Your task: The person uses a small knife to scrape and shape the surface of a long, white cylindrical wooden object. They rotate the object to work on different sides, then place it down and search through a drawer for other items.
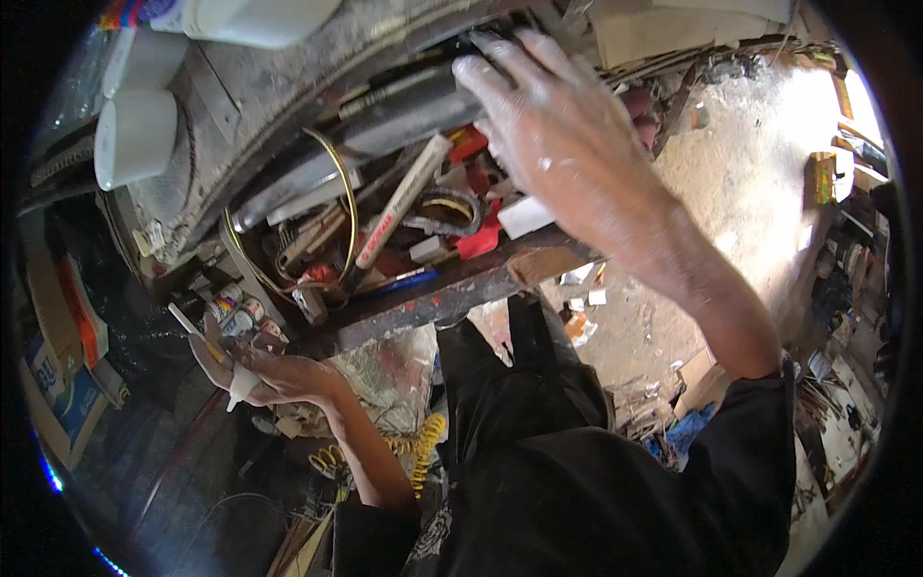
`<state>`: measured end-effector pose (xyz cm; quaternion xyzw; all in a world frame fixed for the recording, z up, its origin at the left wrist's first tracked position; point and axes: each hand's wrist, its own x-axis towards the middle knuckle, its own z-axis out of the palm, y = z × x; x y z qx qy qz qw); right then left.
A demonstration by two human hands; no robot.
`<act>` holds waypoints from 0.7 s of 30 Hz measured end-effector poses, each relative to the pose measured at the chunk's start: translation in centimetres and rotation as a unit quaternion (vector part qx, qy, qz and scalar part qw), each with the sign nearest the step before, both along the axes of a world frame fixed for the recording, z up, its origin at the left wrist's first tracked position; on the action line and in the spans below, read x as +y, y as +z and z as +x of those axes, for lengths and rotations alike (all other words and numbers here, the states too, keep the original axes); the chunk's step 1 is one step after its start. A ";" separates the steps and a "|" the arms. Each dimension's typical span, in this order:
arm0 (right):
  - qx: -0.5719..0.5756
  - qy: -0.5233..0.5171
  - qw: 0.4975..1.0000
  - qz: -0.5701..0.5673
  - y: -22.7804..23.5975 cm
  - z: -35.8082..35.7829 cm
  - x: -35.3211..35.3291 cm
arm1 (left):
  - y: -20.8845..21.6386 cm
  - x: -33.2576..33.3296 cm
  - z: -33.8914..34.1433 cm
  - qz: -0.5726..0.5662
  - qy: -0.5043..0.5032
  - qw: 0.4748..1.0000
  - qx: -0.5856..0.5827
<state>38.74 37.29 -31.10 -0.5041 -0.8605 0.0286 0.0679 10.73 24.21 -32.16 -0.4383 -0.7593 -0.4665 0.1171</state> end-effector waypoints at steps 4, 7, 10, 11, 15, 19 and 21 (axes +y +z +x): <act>0.089 0.023 0.993 0.068 -0.5 0.3 0.5 | 0.2 0.3 -0.7 -0.016 -0.002 1.000 0.001; 0.002 0.085 0.996 -0.033 1.0 1.9 1.3 | 0.1 0.4 -0.9 0.001 -0.032 0.999 0.041; 0.016 0.107 0.993 -0.041 1.8 2.2 1.5 | 0.0 0.3 -0.6 0.003 -0.009 1.000 -0.001; 0.006 0.138 0.989 -0.044 2.0 2.2 1.5 | 0.0 0.4 -0.6 0.000 -0.011 1.000 0.006; 0.064 0.087 0.993 0.055 1.0 0.9 0.6 | 0.2 0.7 -0.2 0.014 -0.014 1.000 -0.013; 0.074 0.083 0.976 0.189 0.9 0.7 1.1 | 0.3 0.7 -0.3 0.013 -0.028 0.999 -0.025; 0.071 0.082 0.974 0.199 1.3 0.9 1.1 | 0.2 0.6 -0.4 0.019 -0.025 0.999 -0.041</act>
